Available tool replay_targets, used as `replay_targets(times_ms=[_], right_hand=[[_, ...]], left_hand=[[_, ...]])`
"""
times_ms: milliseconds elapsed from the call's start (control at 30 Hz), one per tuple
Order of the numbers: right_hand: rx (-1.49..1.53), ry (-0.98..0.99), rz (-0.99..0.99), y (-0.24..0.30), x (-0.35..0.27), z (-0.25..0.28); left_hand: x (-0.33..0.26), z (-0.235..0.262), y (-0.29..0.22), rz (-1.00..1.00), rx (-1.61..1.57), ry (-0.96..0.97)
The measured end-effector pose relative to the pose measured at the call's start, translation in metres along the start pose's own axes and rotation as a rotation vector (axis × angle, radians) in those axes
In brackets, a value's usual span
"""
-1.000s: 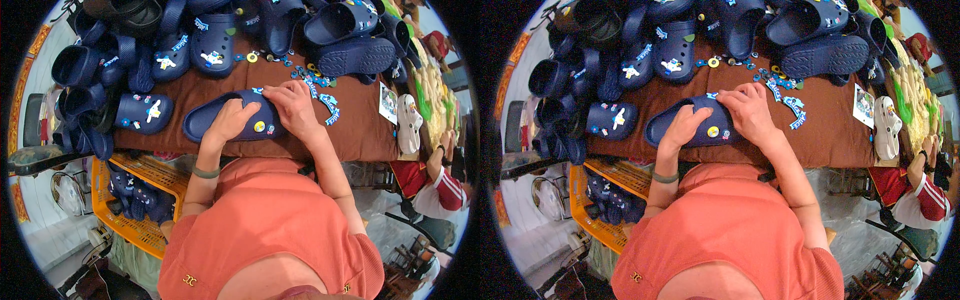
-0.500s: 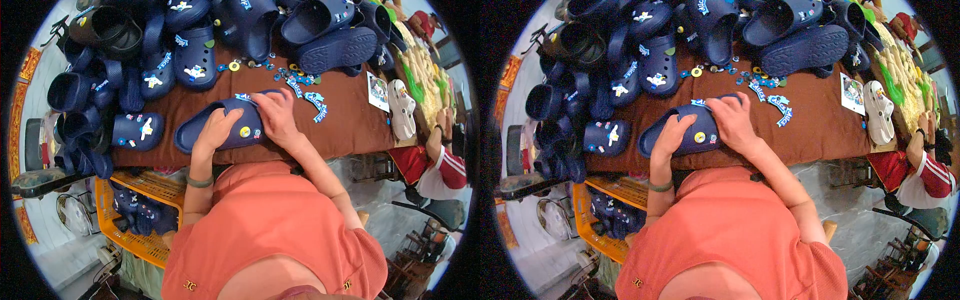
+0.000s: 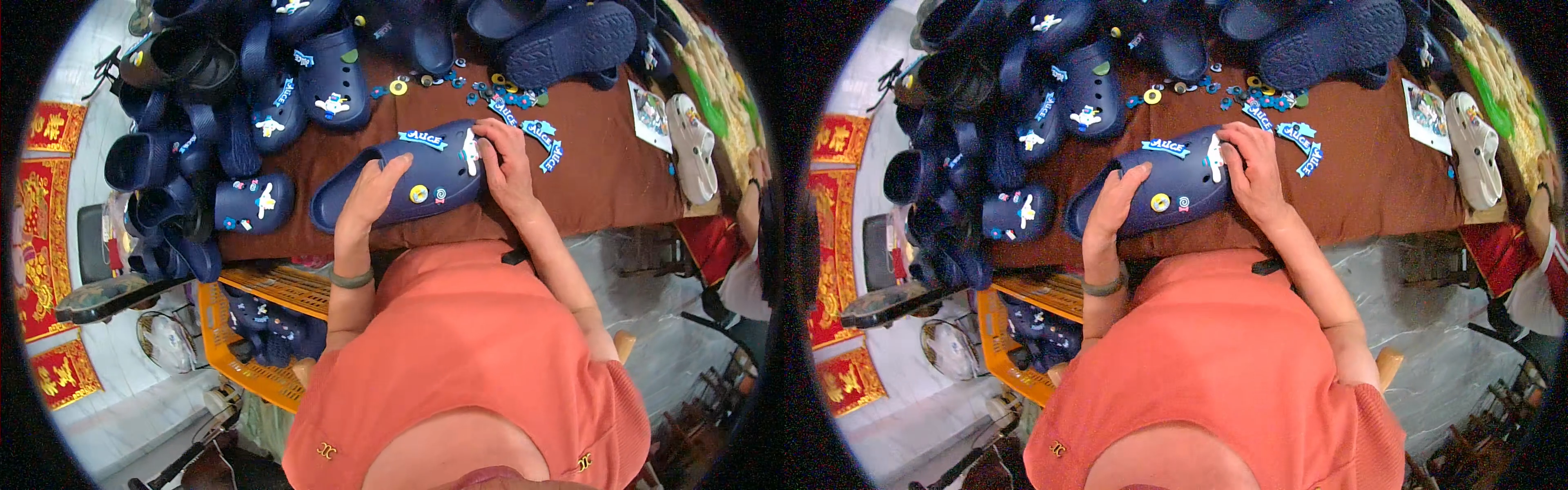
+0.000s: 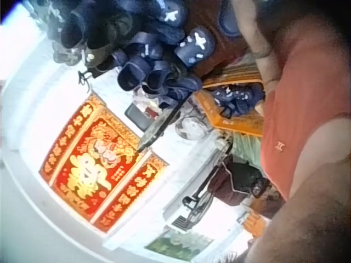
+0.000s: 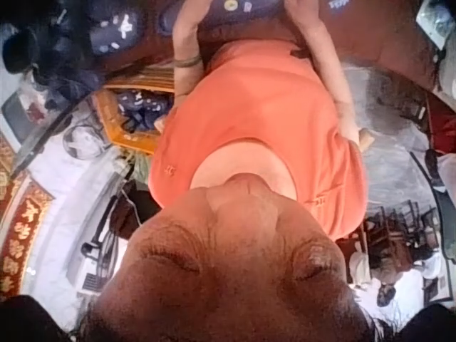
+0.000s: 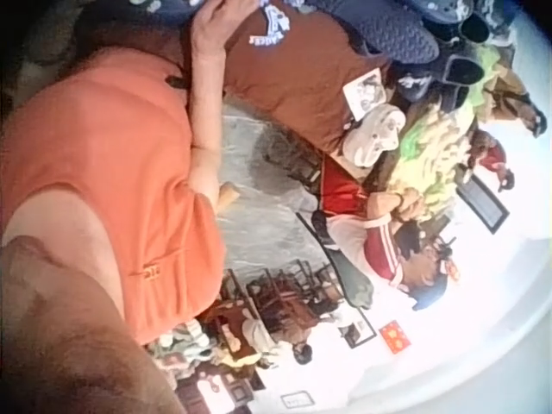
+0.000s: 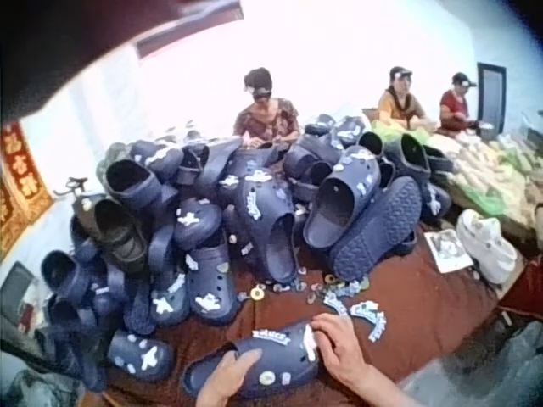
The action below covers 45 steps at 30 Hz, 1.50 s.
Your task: Applying decorative charms to the holes of rubber clog shoes.
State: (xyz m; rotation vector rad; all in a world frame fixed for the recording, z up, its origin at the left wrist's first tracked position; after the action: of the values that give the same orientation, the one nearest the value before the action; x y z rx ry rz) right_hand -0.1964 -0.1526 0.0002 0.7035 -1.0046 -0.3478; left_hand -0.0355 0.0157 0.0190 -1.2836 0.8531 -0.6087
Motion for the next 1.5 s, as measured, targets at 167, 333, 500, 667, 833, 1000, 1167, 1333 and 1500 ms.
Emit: replay_targets(times_ms=[167,333,500,667,833,1000,1167,1333,1500], right_hand=[[0.006,-0.011,0.011,-0.007,-0.002,0.001],[-0.009,-0.014,0.014,-0.007,-0.003,0.0],[0.004,-0.026,0.012,-0.004,-0.002,-0.001],[-0.017,-0.021,0.013,-0.004,-0.003,-0.002],[-0.012,-0.02,0.011,-0.005,-0.003,-0.003],[-0.004,-0.016,0.025,-0.008,-0.001,-0.002],[-0.07,-0.046,0.058,-0.008,-0.002,0.001],[-0.006,-0.109,0.099,-0.013,-0.007,-0.011],[0.021,-0.055,-0.012,-0.011,-0.007,-0.008]], left_hand=[[-0.013,-0.014,-0.028,-0.448,0.616,-0.772],[-0.003,-0.024,-0.056,-0.709,0.875,-0.427],[0.021,-0.027,-0.057,-0.534,0.936,-0.131],[0.023,-0.035,-0.059,-0.539,1.032,-0.242],[0.018,-0.037,-0.059,-0.529,1.048,-0.284],[0.01,-0.016,-0.047,-0.53,0.606,-0.444],[-0.008,0.039,-0.042,-0.487,0.91,-0.494],[-0.006,0.045,-0.033,-0.331,0.875,-0.121],[0.009,0.042,-0.011,-0.302,0.895,-0.135]])
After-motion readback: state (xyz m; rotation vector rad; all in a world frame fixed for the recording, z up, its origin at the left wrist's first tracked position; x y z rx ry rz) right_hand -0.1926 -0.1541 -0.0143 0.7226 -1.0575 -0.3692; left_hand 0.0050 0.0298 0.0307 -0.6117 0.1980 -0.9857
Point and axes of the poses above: each hand's wrist, its own x-axis towards the middle knuckle, its own z-axis out of the back of the hand, y = z × x, the point moved 1 cm from there along x, towards the middle knuckle, and after that the axes turned 3 degrees about -y, right-handed, at the moved point
